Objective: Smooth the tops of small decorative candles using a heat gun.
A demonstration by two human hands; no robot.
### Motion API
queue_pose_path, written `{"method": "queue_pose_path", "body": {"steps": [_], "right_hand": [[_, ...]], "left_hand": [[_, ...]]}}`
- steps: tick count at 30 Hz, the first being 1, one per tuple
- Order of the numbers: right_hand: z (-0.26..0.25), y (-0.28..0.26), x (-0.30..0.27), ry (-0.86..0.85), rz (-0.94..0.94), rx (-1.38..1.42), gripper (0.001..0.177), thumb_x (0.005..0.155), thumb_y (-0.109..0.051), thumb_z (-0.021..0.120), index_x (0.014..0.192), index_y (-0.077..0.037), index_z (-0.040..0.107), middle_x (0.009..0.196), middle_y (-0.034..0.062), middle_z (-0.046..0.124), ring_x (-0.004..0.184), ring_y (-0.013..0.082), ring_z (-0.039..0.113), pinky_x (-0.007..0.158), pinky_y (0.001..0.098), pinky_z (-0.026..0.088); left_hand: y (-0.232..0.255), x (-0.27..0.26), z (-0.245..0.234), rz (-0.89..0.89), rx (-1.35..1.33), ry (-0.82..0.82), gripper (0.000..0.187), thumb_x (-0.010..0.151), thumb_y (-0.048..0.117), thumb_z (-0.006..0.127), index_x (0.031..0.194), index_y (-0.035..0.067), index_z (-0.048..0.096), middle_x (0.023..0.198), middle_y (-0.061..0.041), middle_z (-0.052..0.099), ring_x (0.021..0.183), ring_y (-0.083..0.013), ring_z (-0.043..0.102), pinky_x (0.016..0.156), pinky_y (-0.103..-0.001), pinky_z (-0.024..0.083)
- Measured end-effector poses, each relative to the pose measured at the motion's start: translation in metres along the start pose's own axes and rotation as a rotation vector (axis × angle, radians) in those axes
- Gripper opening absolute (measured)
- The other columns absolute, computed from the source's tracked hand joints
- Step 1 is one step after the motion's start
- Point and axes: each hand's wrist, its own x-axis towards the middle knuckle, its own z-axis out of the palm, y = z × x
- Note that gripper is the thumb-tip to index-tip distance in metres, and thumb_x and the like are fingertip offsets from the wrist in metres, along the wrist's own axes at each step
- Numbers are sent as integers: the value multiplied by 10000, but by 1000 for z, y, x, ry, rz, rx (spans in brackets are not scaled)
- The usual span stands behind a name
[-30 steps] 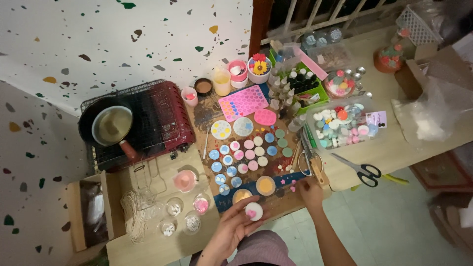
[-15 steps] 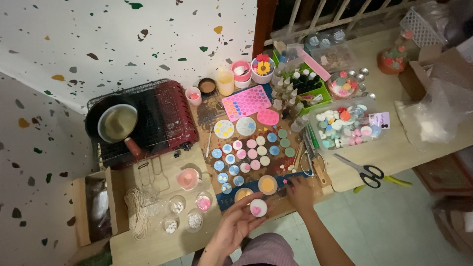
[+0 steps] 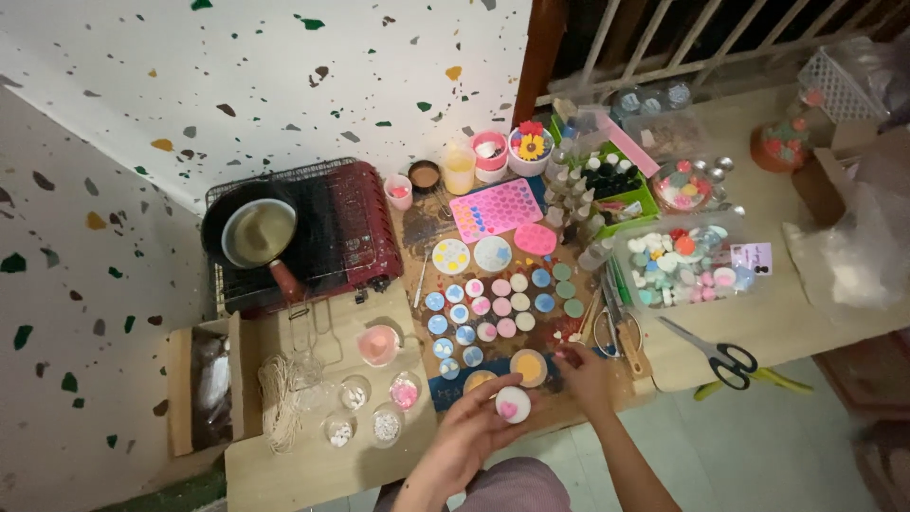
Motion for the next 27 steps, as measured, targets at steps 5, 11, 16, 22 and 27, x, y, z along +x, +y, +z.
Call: {"method": "queue_pose_path", "body": {"steps": [5,11,16,22,27], "right_hand": [[-90,-159,-72,-9,107,595,265,809,-80,835,1026,72,828,766,168,761,673,195,634,629,292,490],[-101,-190,-102,-157,-209,461,104,695,18,882,796,32,857,966,98,771,863,189,698,664,280,561],[-97,-180,-102,-191,-221,499,115,713,36,855,820,78,854,902,99,749,654,158,570,561,239,434],[-102,-193,-102,-188,-69,402,80,745,6,846,812,46,827,772,81,728,646,157,585,581,262,472],[-99,-178,-95,-221,84,588,72,851,39,768,889,89,804,857,113,746,624,177,574,529,270,425]], "left_hand": [[-3,4,4,6,75,22,546,927,-74,531,1466,9,543,1385,-245,674,1238,-314,668,999,-353,552],[1,7,18,-31,-19,-8,603,1007,306,418,1478,-60,505,1352,-304,629,1254,-378,642,1047,-422,530],[-10,18,2,14,-32,-52,633,1027,358,402,1480,-73,501,1318,-275,633,1138,-327,656,976,-407,547],[-10,21,4,11,-51,-72,638,1033,361,406,1468,-97,496,1327,-287,628,1138,-323,659,969,-395,562],[5,13,21,12,-49,-3,483,960,105,556,1389,-117,567,1289,-291,645,1163,-399,684,930,-393,594]]}}
